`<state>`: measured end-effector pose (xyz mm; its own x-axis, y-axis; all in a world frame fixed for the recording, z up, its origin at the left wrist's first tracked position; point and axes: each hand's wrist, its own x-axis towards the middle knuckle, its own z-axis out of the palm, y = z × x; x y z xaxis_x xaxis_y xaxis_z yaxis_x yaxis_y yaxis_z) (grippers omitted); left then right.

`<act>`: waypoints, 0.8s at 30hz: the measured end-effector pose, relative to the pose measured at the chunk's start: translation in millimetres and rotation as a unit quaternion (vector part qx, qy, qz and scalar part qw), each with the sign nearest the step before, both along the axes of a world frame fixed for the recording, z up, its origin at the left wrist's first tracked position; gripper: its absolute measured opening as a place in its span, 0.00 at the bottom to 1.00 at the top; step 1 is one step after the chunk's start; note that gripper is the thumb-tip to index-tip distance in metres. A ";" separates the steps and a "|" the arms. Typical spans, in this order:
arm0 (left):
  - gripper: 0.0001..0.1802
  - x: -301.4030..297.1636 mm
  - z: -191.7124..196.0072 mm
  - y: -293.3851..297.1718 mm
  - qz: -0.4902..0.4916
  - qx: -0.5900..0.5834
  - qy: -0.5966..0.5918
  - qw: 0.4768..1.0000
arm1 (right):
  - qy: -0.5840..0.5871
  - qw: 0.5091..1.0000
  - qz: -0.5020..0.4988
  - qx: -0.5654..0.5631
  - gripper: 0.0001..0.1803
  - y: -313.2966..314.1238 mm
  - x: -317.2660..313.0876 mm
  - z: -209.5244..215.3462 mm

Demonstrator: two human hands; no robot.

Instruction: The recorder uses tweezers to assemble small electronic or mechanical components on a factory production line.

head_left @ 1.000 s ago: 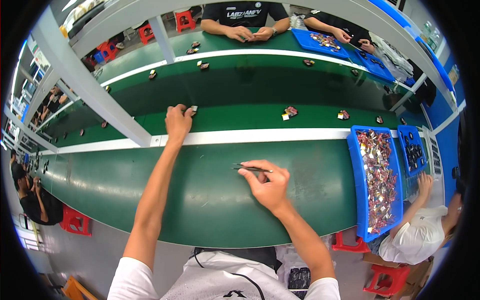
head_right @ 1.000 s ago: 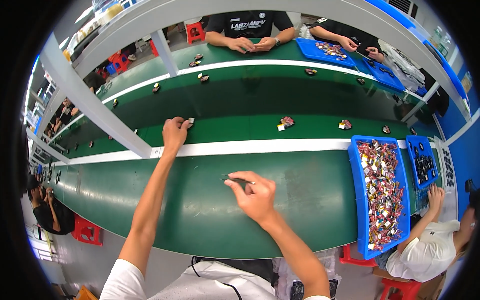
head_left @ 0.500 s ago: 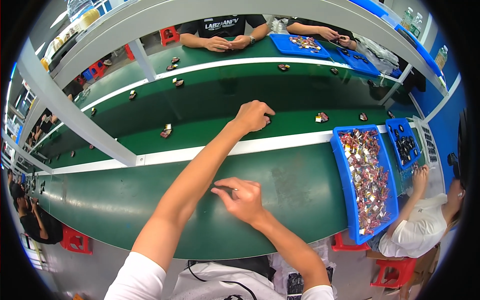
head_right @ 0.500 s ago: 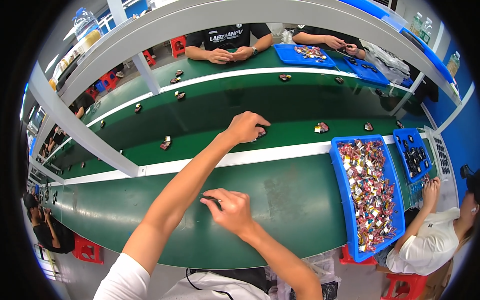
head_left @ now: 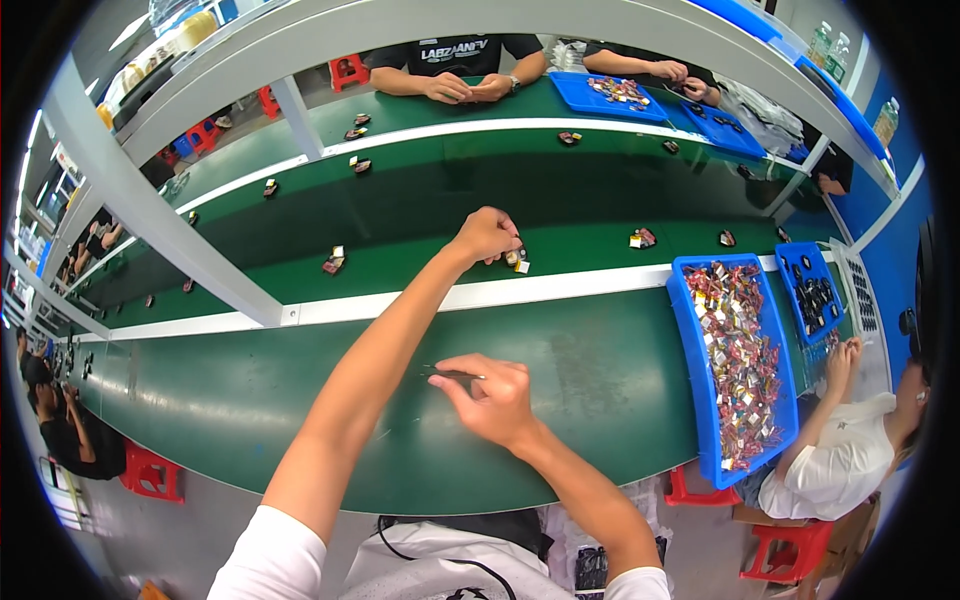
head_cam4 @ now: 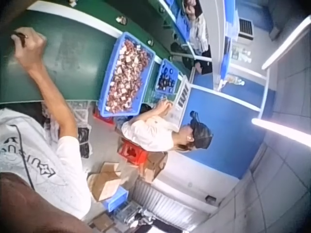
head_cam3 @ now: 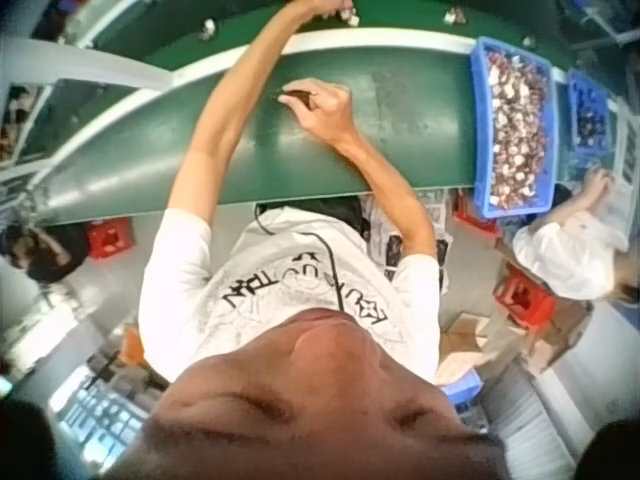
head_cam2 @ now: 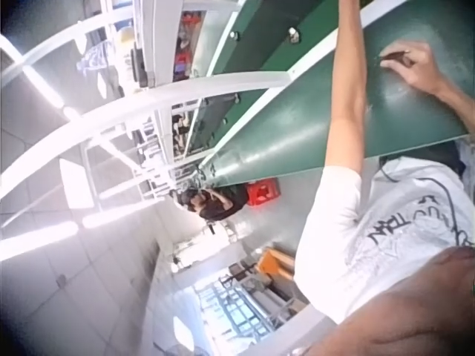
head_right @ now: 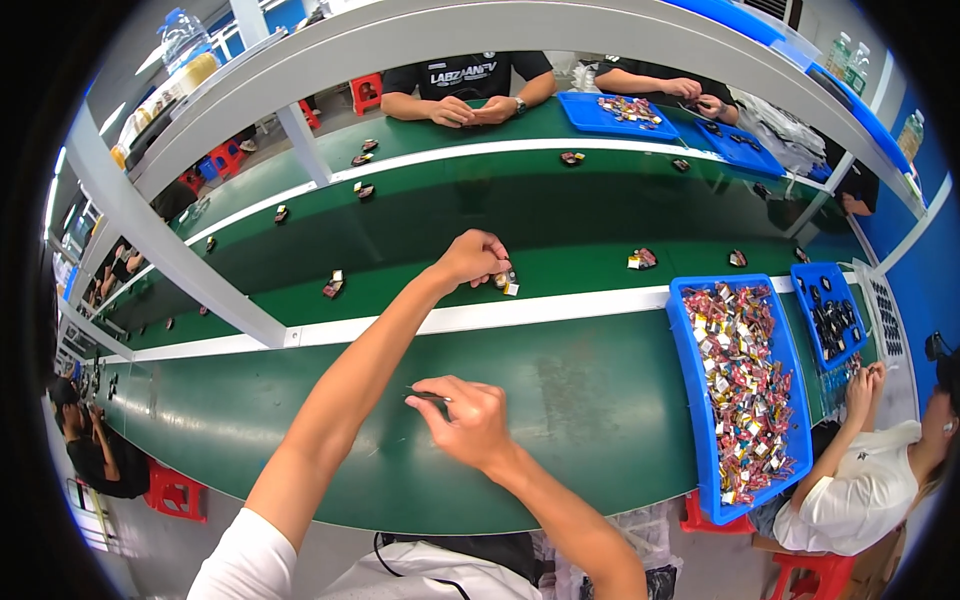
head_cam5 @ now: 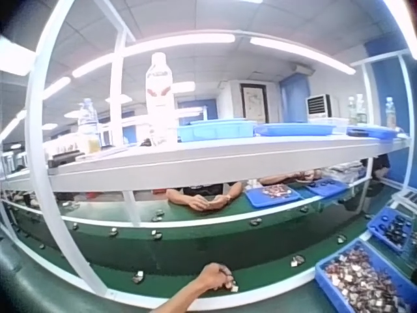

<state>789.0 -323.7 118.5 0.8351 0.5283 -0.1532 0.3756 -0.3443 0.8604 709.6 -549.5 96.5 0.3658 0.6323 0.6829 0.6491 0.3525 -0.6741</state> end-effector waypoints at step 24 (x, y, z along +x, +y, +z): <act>0.11 -233.7 -40.9 -100.8 0.208 -0.219 -0.231 0.925 | 0.315 0.939 0.058 -0.122 0.07 2.2 6.0 -5.0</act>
<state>555.3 -424.5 77.6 0.6035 0.7902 -0.1065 -0.0455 0.1675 0.9848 715.5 -547.3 91.5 0.5684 0.8023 0.1823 0.0604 0.1803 -0.9818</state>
